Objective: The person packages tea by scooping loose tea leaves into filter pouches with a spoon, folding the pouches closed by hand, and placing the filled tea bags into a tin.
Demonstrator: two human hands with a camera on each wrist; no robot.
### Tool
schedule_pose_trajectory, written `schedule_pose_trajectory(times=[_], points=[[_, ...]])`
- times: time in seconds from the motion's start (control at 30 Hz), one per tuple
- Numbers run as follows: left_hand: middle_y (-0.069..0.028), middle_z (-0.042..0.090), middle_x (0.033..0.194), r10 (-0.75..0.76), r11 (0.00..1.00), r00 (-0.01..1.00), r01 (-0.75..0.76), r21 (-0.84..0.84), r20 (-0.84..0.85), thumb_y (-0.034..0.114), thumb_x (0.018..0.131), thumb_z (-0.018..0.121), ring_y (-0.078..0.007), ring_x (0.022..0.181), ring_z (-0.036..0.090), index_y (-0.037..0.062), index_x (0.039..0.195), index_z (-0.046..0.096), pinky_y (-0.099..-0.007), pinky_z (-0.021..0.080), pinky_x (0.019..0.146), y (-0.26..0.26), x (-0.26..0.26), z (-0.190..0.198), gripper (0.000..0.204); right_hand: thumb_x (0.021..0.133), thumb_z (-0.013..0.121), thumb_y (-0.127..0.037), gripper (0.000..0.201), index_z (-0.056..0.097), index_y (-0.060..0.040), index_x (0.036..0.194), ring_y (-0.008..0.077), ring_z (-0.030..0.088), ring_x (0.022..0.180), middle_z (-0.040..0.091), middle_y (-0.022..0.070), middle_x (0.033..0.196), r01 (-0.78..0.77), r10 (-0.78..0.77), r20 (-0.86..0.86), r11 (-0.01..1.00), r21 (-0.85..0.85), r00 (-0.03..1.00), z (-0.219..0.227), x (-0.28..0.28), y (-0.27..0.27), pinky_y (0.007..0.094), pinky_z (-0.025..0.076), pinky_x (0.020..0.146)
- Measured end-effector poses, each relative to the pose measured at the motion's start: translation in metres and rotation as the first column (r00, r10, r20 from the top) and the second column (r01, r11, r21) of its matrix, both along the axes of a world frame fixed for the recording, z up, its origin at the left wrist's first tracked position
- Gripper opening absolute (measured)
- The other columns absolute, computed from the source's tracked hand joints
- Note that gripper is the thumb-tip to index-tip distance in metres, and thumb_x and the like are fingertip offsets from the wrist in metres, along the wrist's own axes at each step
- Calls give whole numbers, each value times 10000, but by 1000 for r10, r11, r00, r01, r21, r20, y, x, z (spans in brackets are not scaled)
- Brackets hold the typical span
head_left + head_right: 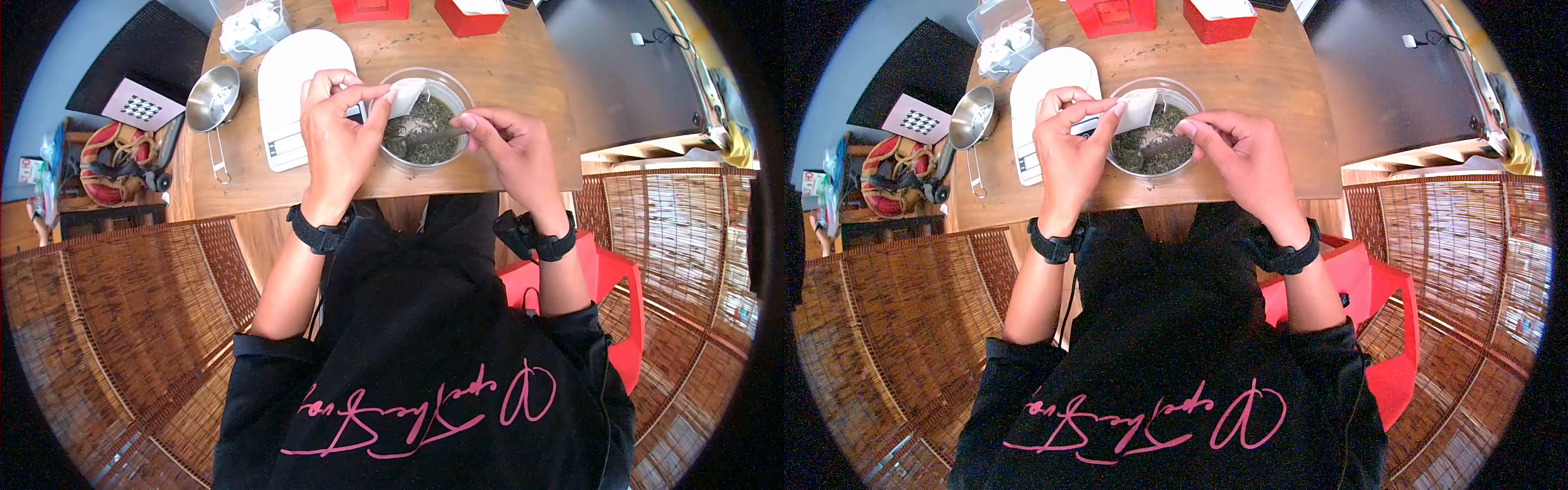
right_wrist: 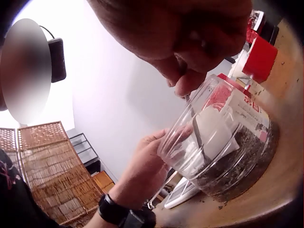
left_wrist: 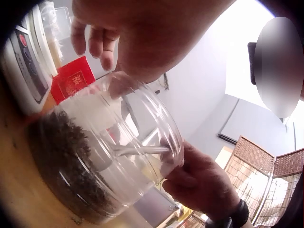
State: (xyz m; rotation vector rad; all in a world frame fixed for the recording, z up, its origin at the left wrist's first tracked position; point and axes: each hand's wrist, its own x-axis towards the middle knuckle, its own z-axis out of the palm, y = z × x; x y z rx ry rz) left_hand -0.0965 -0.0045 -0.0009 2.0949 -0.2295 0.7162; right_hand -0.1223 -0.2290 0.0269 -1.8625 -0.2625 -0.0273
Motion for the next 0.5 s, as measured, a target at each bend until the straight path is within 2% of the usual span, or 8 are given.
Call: schedule_pose_trajectory(times=[0.13,0.23,0.3,0.43,0.5], points=[[-59,612,937,-11,999,1000,11,44,1,92,762,821,-227,850,543,79,869,821,-355,468,769,0,0,6,108,1010,659,-185,228,767,13,1041,56,585,695,686,3,773,20,-10,-110,996,89,994,0,1,-5,216,455,632],[-55,623,940,-19,997,1000,20,74,-9,100,769,825,-217,858,552,84,894,824,-348,469,780,2,-1,8,126,1025,647,-233,249,769,-17,1046,30,535,651,656,-28,749,62,-36,-158,984,168,987,-6,5,-15,200,408,585],[-52,632,947,-21,996,999,23,87,-25,107,778,834,-208,871,561,88,920,826,-339,467,797,3,-2,10,144,1030,640,-280,266,770,-49,1048,5,461,601,629,-57,729,150,-86,-289,966,209,954,-6,6,-21,186,336,541],[-50,643,978,-51,990,997,58,125,-60,116,778,833,-207,886,564,102,925,830,-340,474,815,7,-1,10,148,1028,642,-314,285,766,-58,1049,-6,402,569,605,-75,710,239,-166,-314,948,210,935,-1,9,-39,186,283,517],[-49,646,989,-75,987,995,83,134,-70,120,778,833,-207,890,565,108,927,831,-339,477,823,7,-1,10,150,1023,647,-332,312,763,-44,1057,0,394,554,605,-71,713,286,-216,-269,923,257,939,5,11,-51,190,273,510]])
